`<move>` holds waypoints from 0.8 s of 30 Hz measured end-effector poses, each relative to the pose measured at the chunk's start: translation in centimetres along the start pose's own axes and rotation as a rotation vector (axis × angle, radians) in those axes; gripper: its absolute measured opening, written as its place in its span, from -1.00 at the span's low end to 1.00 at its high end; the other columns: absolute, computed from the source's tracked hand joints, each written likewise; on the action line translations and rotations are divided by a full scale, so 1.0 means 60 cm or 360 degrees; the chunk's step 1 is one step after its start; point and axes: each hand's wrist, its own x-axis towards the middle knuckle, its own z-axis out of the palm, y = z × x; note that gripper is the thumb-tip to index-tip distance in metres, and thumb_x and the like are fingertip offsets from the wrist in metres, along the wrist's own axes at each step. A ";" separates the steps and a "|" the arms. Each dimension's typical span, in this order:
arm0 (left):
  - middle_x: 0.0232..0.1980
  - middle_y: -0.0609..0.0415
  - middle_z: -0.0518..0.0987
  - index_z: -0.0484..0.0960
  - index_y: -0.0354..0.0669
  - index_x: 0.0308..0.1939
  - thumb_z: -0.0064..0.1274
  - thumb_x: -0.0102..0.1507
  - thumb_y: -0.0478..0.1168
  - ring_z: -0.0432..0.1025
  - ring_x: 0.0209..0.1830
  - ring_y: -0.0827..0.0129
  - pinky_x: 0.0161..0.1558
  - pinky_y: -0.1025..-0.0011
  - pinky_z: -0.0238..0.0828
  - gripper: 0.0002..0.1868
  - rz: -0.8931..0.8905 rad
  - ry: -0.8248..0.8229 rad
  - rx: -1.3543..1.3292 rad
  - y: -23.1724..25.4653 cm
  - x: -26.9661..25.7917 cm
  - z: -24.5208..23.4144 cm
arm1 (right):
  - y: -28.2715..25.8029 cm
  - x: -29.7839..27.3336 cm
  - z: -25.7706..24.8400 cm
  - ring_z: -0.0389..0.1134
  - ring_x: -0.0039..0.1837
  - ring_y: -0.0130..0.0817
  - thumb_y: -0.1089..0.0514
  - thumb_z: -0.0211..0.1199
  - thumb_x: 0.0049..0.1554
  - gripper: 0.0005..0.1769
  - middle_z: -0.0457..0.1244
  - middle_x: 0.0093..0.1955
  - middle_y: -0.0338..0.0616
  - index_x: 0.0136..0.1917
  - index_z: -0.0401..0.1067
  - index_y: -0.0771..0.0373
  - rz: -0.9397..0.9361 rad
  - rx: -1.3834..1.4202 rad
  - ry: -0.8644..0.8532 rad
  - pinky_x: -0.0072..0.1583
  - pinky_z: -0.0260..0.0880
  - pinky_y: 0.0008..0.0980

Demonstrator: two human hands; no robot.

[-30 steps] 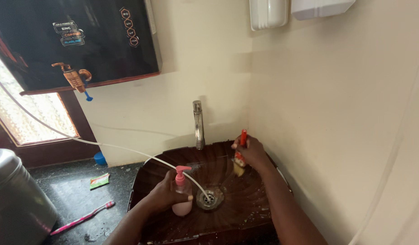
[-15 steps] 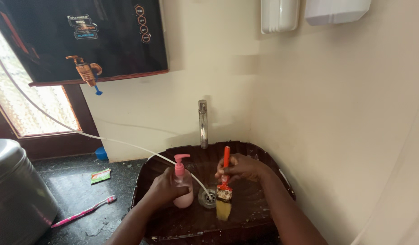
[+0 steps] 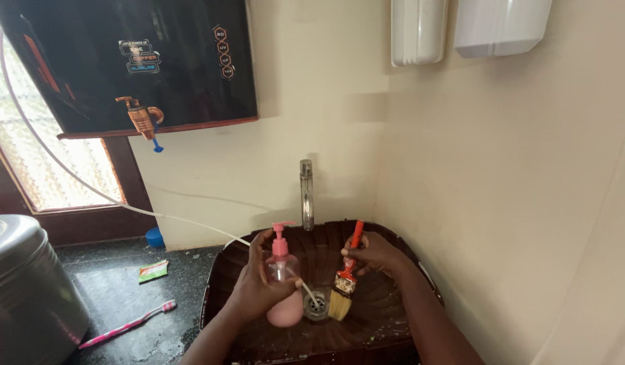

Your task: The person scrubs a brown bathroom sink basin with a brush while water runs from the faucet. They apply liquid soap from a pink pump bottle and continue scrubbing the basin and drain area.

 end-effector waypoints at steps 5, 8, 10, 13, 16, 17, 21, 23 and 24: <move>-0.10 -0.05 0.72 -0.57 0.01 0.61 0.40 -0.06 -0.12 0.67 -0.09 0.22 0.06 0.33 0.57 0.53 0.0144 -0.0147 0.0040 0.076 -0.033 -0.014 | 0.001 0.003 0.000 0.48 -0.02 -0.35 0.00 0.42 0.07 -0.62 0.40 -0.05 -0.14 0.07 0.44 0.21 -0.0003 -0.0028 0.0018 -0.10 0.58 -0.26; -0.19 -0.04 0.73 -0.51 -0.02 0.62 0.41 -0.08 -0.12 0.67 -0.16 0.22 -0.03 0.32 0.59 0.52 0.0189 -0.0134 0.0129 0.106 -0.046 -0.022 | 0.002 0.003 0.001 0.48 -0.10 -0.35 -0.02 0.41 0.08 -0.62 0.41 -0.10 -0.14 0.07 0.44 0.21 0.0021 -0.0054 0.0027 -0.13 0.55 -0.29; -0.24 -0.04 0.73 -0.42 0.01 0.65 0.41 -0.09 -0.12 0.67 -0.23 0.20 -0.08 0.31 0.60 0.50 0.0123 -0.0151 0.0199 0.117 -0.050 -0.026 | 0.001 0.001 -0.001 0.48 -0.14 -0.37 -0.02 0.40 0.09 -0.62 0.42 -0.12 -0.16 0.07 0.44 0.21 0.0013 -0.0063 0.0028 -0.15 0.53 -0.32; -0.22 -0.04 0.71 -0.28 0.04 0.65 0.43 -0.07 -0.11 0.66 -0.21 0.15 -0.09 0.29 0.57 0.42 0.0074 -0.0116 0.0319 0.118 -0.054 -0.030 | 0.001 0.000 0.000 0.48 -0.17 -0.40 -0.02 0.39 0.09 -0.63 0.43 -0.14 -0.18 0.07 0.45 0.21 -0.0020 -0.0066 0.0020 -0.18 0.51 -0.34; -0.18 0.01 0.75 -0.18 0.04 0.61 0.41 -0.09 -0.12 0.68 -0.16 0.20 -0.08 0.31 0.59 0.35 0.0118 -0.0095 0.0227 0.108 -0.057 -0.031 | 0.002 0.001 0.000 0.48 -0.18 -0.39 -0.02 0.39 0.09 -0.62 0.42 -0.15 -0.14 0.08 0.44 0.20 0.0004 -0.0061 0.0021 -0.19 0.51 -0.35; -0.18 -0.01 0.73 -0.16 0.04 0.60 0.41 -0.08 -0.12 0.68 -0.16 0.18 -0.08 0.30 0.59 0.32 0.0104 -0.0083 0.0268 0.103 -0.057 -0.032 | 0.002 0.001 0.000 0.48 -0.17 -0.40 -0.02 0.39 0.09 -0.62 0.42 -0.15 -0.14 0.09 0.44 0.21 0.0005 -0.0065 0.0025 -0.19 0.52 -0.35; -0.25 -0.02 0.73 -0.08 0.04 0.55 0.37 -0.04 -0.16 0.68 -0.20 0.18 -0.07 0.29 0.57 0.21 0.0061 -0.0071 0.0306 0.086 -0.056 -0.034 | 0.003 0.004 -0.001 0.48 -0.18 -0.40 -0.03 0.40 0.09 -0.61 0.42 -0.13 -0.16 0.09 0.44 0.21 0.0010 -0.0078 0.0030 -0.19 0.53 -0.36; -0.32 0.00 0.73 -0.07 0.03 0.53 0.33 -0.02 -0.18 0.67 -0.26 0.20 -0.08 0.31 0.57 0.15 0.0065 -0.0067 0.0266 0.080 -0.056 -0.031 | 0.004 0.003 -0.001 0.47 -0.19 -0.39 -0.02 0.40 0.09 -0.61 0.41 -0.14 -0.15 0.09 0.44 0.21 0.0013 -0.0049 0.0023 -0.20 0.52 -0.36; -0.36 0.00 0.72 -0.07 0.02 0.52 0.31 -0.01 -0.18 0.66 -0.31 0.20 -0.11 0.32 0.57 0.13 0.0078 -0.0055 0.0250 0.078 -0.058 -0.029 | 0.003 0.003 -0.001 0.46 -0.19 -0.39 -0.01 0.40 0.09 -0.61 0.41 -0.14 -0.15 0.09 0.43 0.21 0.0014 -0.0035 0.0020 -0.20 0.51 -0.36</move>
